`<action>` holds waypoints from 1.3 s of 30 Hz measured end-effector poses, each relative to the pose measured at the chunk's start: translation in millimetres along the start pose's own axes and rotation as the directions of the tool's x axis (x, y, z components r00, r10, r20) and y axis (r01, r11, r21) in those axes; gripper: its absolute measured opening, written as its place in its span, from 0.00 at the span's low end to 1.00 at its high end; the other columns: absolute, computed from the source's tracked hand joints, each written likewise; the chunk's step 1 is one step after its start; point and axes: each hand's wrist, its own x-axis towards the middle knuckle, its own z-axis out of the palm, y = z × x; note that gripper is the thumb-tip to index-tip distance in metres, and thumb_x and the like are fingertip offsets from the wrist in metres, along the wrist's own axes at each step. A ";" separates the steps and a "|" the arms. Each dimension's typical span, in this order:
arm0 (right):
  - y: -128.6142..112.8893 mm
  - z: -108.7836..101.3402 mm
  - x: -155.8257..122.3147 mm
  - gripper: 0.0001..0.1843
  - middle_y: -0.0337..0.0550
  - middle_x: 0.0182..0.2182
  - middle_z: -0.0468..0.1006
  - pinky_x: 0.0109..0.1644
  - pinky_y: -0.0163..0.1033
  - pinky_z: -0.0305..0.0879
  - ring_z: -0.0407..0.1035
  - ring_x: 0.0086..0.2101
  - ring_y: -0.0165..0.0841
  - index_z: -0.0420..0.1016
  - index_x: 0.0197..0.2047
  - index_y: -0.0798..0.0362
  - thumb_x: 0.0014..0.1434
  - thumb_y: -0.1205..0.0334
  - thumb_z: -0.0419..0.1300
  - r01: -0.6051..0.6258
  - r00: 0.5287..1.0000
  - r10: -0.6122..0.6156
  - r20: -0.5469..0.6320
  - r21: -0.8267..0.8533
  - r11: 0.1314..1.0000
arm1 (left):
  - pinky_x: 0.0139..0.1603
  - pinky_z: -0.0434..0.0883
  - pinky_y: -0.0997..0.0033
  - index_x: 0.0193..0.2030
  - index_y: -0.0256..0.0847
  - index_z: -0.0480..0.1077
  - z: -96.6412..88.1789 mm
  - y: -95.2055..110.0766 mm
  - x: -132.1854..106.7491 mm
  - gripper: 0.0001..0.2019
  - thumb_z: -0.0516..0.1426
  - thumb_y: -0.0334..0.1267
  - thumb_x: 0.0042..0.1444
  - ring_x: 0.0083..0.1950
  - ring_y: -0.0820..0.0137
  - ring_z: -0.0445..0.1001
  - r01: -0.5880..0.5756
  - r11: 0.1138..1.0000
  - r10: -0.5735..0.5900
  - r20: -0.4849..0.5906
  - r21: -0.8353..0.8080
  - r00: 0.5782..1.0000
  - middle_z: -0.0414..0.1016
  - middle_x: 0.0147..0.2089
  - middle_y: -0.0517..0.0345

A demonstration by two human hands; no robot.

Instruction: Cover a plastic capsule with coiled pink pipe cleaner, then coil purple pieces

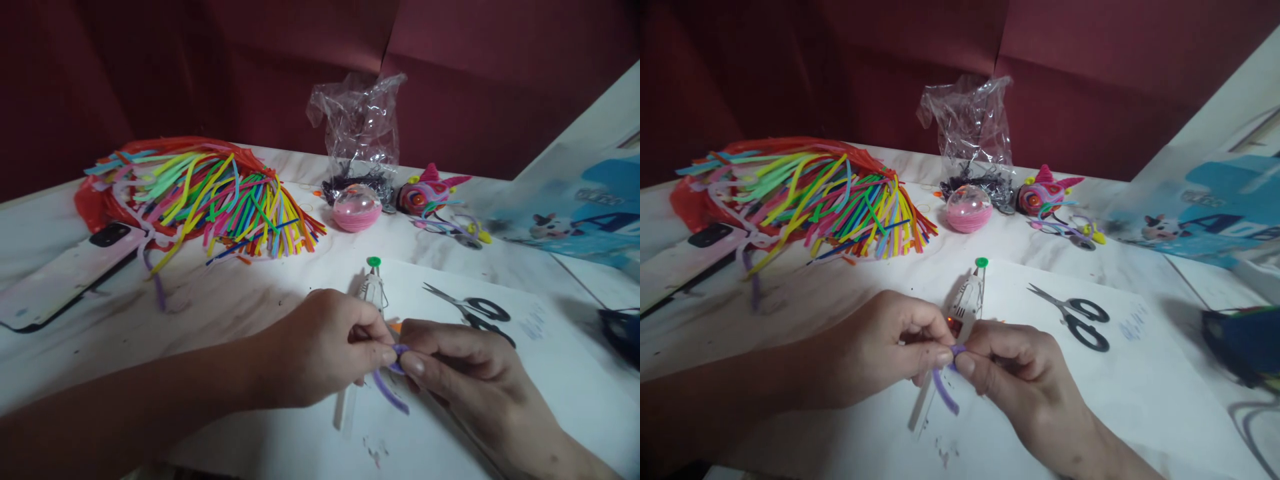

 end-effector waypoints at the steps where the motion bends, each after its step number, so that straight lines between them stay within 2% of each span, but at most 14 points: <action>1: 0.3 0.9 -1.0 0.15 0.36 0.18 0.62 0.22 0.31 0.51 0.54 0.21 0.25 0.71 0.21 0.56 0.58 0.59 0.59 -0.014 0.999 0.014 -0.029 0.020 1.000 | 0.22 0.60 0.83 0.28 0.37 0.69 2.3 -1.8 0.6 0.07 0.55 0.37 0.52 0.22 0.80 0.65 0.012 0.999 -0.013 -0.013 -0.052 1.000 0.67 0.21 0.65; 4: -1.1 3.9 -4.0 0.17 0.37 0.17 0.62 0.22 0.31 0.50 0.53 0.21 0.26 0.71 0.20 0.56 0.56 0.56 0.60 -0.072 0.988 0.085 -0.131 0.105 0.992 | 0.23 0.62 0.82 0.26 0.37 0.66 10.4 -7.8 2.6 0.07 0.54 0.37 0.51 0.22 0.79 0.66 0.041 0.983 -0.049 -0.044 -0.180 0.998 0.66 0.20 0.65; 7: -3.2 5.7 -5.0 0.17 0.37 0.17 0.62 0.21 0.32 0.50 0.52 0.20 0.26 0.71 0.20 0.56 0.54 0.55 0.62 -0.099 0.972 0.126 -0.198 0.143 0.985 | 0.23 0.62 0.81 0.25 0.37 0.64 16.0 -11.8 3.6 0.08 0.54 0.38 0.51 0.22 0.79 0.66 0.051 0.972 -0.063 -0.046 -0.228 0.997 0.65 0.20 0.65; 14: -2.8 3.7 -3.1 0.14 0.37 0.17 0.63 0.20 0.31 0.49 0.53 0.19 0.25 0.74 0.22 0.55 0.56 0.58 0.60 -0.015 0.979 0.022 -0.200 0.038 0.999 | 0.23 0.60 0.78 0.26 0.38 0.63 15.8 -10.6 2.0 0.09 0.52 0.40 0.53 0.23 0.77 0.63 0.032 0.992 -0.039 -0.050 -0.124 0.998 0.64 0.20 0.65; 18: -6.9 7.2 -3.3 0.15 0.38 0.17 0.64 0.20 0.32 0.47 0.52 0.20 0.25 0.73 0.20 0.55 0.54 0.57 0.61 -0.050 0.960 0.053 -0.275 0.018 0.999 | 0.24 0.58 0.78 0.26 0.38 0.62 15.2 -11.9 2.7 0.09 0.52 0.39 0.54 0.24 0.78 0.61 -0.002 0.997 -0.002 -0.050 -0.075 0.999 0.63 0.21 0.66; 22: -8.4 8.0 -3.6 0.17 0.38 0.17 0.64 0.20 0.32 0.47 0.52 0.20 0.26 0.70 0.18 0.55 0.53 0.56 0.62 -0.072 0.964 0.082 -0.252 0.046 0.996 | 0.24 0.59 0.77 0.27 0.38 0.62 14.0 -13.6 3.5 0.08 0.52 0.39 0.54 0.25 0.78 0.62 -0.002 0.995 0.001 -0.020 -0.095 1.000 0.62 0.22 0.66; 25: -6.4 4.3 -3.0 0.17 0.38 0.17 0.64 0.19 0.31 0.47 0.52 0.19 0.26 0.70 0.19 0.55 0.54 0.55 0.62 -0.063 0.970 0.063 -0.234 0.005 0.998 | 0.25 0.60 0.78 0.30 0.38 0.65 12.0 -12.4 3.2 0.10 0.55 0.43 0.52 0.27 0.77 0.63 -0.020 0.994 0.019 -0.015 -0.108 1.000 0.64 0.24 0.65; 28: -3.1 -0.3 -2.2 0.15 0.38 0.17 0.64 0.19 0.31 0.49 0.54 0.19 0.25 0.72 0.20 0.55 0.56 0.57 0.60 -0.016 0.987 0.008 -0.163 -0.050 0.999 | 0.30 0.65 0.77 0.38 0.37 0.67 11.1 -10.7 3.2 0.12 0.56 0.44 0.53 0.31 0.76 0.68 -0.091 0.986 0.077 -0.105 -0.139 0.991 0.69 0.30 0.62; 31: -2.0 -1.5 -2.1 0.15 0.38 0.17 0.65 0.20 0.31 0.50 0.54 0.20 0.25 0.71 0.21 0.55 0.57 0.59 0.60 0.010 0.993 -0.018 -0.120 -0.066 0.998 | 0.30 0.65 0.79 0.36 0.36 0.69 12.1 -10.4 3.9 0.07 0.55 0.37 0.54 0.30 0.77 0.68 -0.164 0.982 0.142 -0.205 -0.091 0.968 0.71 0.29 0.62; 33: -3.4 0.0 -2.3 0.16 0.37 0.17 0.63 0.20 0.31 0.49 0.54 0.20 0.25 0.70 0.20 0.55 0.56 0.59 0.60 -0.008 0.991 0.002 -0.131 -0.049 0.999 | 0.27 0.63 0.80 0.33 0.36 0.71 12.4 -10.7 4.6 0.06 0.54 0.35 0.54 0.26 0.78 0.67 -0.142 0.989 0.131 -0.186 -0.049 0.974 0.69 0.25 0.64; 36: -6.9 3.3 -2.6 0.17 0.36 0.17 0.61 0.21 0.31 0.49 0.52 0.20 0.25 0.69 0.19 0.55 0.55 0.57 0.60 -0.067 0.984 0.062 -0.165 -0.027 0.997 | 0.25 0.63 0.79 0.33 0.37 0.72 11.7 -10.9 5.5 0.07 0.54 0.36 0.53 0.25 0.78 0.67 -0.080 0.996 0.074 -0.159 -0.031 0.985 0.69 0.24 0.64; 39: -8.0 4.2 -2.7 0.18 0.36 0.16 0.60 0.21 0.32 0.48 0.51 0.20 0.26 0.69 0.18 0.56 0.55 0.56 0.60 -0.089 0.981 0.084 -0.177 -0.016 0.996 | 0.25 0.63 0.80 0.30 0.36 0.70 10.9 -10.3 5.8 0.06 0.55 0.36 0.52 0.25 0.78 0.67 -0.039 0.995 0.026 -0.135 -0.094 0.990 0.69 0.23 0.64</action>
